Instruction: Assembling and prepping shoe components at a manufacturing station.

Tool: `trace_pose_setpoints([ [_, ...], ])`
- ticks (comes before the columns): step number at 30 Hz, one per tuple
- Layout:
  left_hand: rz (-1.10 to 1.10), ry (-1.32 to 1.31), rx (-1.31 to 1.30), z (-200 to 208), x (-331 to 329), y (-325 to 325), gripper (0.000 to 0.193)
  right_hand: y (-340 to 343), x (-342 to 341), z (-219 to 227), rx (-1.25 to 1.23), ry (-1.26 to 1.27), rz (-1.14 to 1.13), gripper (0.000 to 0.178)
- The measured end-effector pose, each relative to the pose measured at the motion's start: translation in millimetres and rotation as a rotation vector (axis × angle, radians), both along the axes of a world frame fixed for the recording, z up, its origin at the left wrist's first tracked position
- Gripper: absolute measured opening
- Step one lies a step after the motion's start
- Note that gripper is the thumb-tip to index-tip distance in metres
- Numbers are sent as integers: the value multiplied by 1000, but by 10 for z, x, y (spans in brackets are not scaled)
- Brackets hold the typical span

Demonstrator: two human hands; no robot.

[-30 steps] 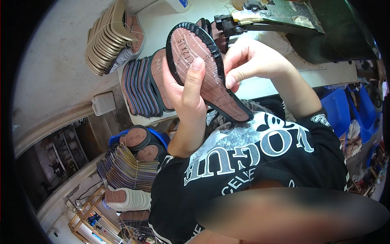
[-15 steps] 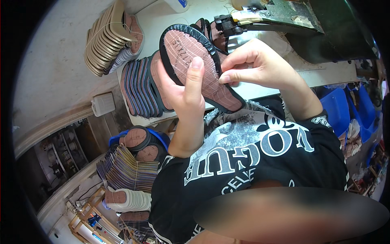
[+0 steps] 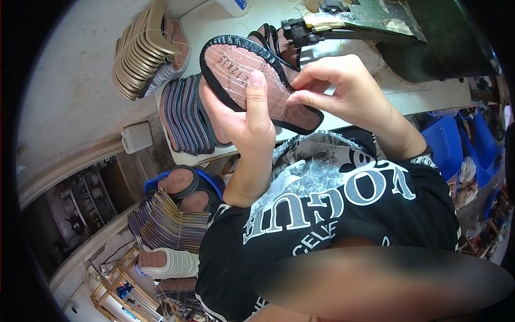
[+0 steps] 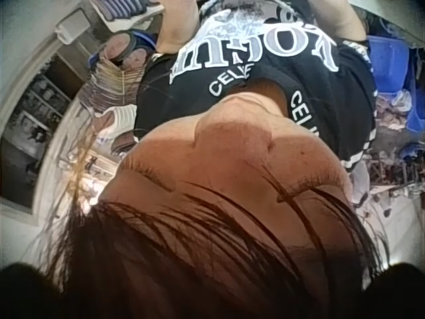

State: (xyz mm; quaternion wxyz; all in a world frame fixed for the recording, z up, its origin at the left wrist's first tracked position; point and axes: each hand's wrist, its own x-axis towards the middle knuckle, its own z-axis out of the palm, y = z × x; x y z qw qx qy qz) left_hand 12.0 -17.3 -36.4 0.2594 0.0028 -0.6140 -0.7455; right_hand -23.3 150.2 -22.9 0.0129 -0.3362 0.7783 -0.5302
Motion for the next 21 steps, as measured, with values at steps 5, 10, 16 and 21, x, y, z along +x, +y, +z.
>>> trace_pose_setpoints([
  [5, 73, 24, -150, -14, -15, 9, 47, 16, -38, 33, 119, 219, 6, 14],
  [10, 131, 37, -255, -68, -20, -12, 52, -18, -96, 126, 263, 246, 84, 10],
  [16, 194, 22, -452, -100, 4, -4, 49, -130, -1, 167, 437, 381, -32, 12],
  [21, 170, 74, -356, -62, -37, -27, 44, -123, -48, 83, 276, 336, -30, 15],
])
